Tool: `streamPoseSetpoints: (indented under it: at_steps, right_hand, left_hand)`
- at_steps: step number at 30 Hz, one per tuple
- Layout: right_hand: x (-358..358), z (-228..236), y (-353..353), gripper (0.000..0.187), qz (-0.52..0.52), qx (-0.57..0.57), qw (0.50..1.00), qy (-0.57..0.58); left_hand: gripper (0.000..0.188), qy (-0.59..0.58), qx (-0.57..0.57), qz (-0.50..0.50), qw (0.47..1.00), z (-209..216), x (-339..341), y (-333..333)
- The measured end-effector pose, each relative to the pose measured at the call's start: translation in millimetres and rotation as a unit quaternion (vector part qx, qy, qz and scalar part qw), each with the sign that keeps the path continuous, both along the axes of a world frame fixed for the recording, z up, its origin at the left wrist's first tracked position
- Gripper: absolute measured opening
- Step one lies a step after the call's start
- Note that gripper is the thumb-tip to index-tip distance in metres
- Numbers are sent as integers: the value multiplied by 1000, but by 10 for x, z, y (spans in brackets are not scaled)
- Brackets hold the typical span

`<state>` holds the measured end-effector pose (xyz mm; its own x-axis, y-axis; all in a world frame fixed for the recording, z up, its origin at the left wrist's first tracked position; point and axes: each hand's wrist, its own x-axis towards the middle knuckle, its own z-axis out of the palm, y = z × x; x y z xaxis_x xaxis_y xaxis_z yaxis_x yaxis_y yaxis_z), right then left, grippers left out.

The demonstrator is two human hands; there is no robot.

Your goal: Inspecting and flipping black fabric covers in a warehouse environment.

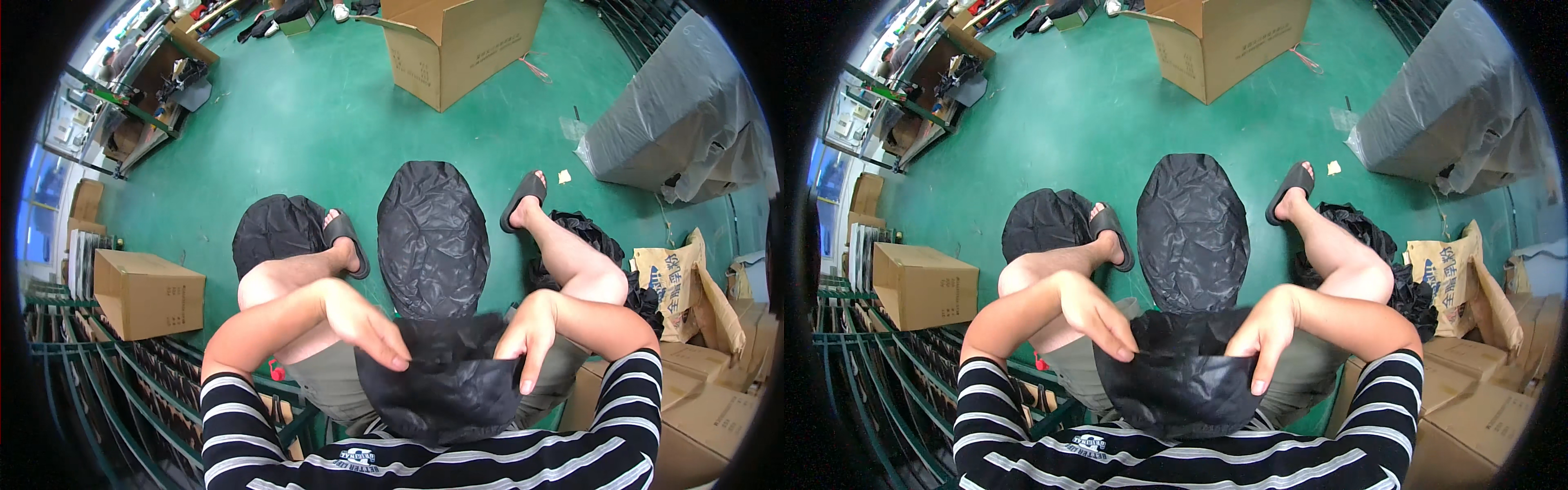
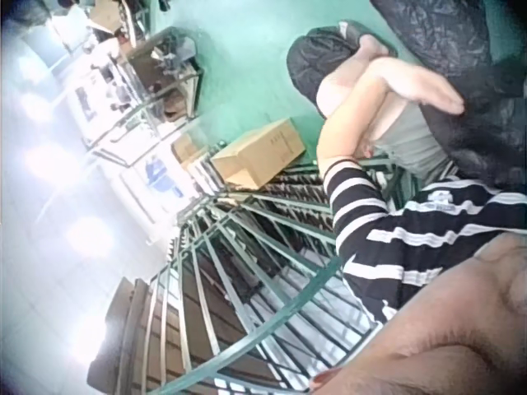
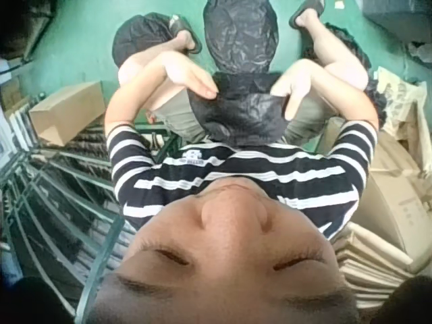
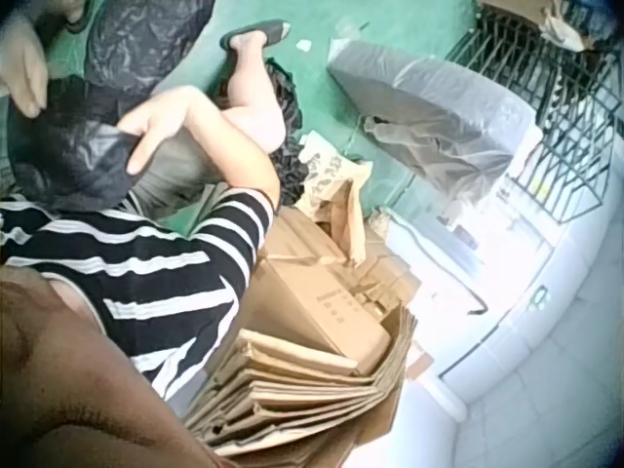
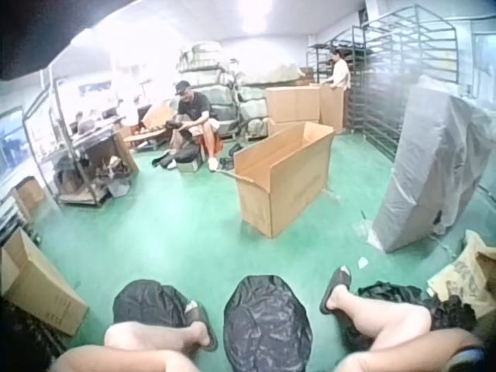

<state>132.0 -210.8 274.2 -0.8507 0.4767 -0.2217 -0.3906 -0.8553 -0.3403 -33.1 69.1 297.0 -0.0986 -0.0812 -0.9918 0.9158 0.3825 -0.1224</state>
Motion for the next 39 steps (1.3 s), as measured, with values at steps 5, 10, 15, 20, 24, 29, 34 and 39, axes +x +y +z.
streamPoseSetpoints:
  at_steps: [5, 10, 15, 20, 24, 29, 34, 39]
  right_hand:
    - [63, -627, -174, 33, 25, 126, 992, -14]
    - [519, -1250, 76, 24, -209, -4, 947, -245]
    - [1016, -1796, 346, 6, -316, -40, 894, -317]
    - [1321, -1801, 896, 14, -365, -80, 849, -374]
    - [1673, -2099, 1242, 17, -398, -61, 779, -480]
    - [1926, -2503, 1678, 13, -458, -113, 712, -519]
    - [2061, -3084, 1947, 23, -483, -45, 624, -612]
    - [2281, -4024, 1733, 20, -485, -94, 610, -619]
  left_hand:
    - [28, -355, -234, -342, 838, -405, 29, -127]
    - [13, -388, -155, -216, 883, -1310, -61, 447]
    - [9, -409, -138, 0, 902, -1771, 324, 628]
    - [9, -453, -65, 35, 888, -2237, 722, 975]
    - [13, -493, -9, 101, 864, -2320, 1056, 1094]
    - [15, -479, 52, 190, 855, -2825, 1347, 1334]
    - [19, -435, 131, 198, 868, -3396, 1587, 1528]
    - [21, -357, 196, 171, 897, -3842, 1839, 1323]
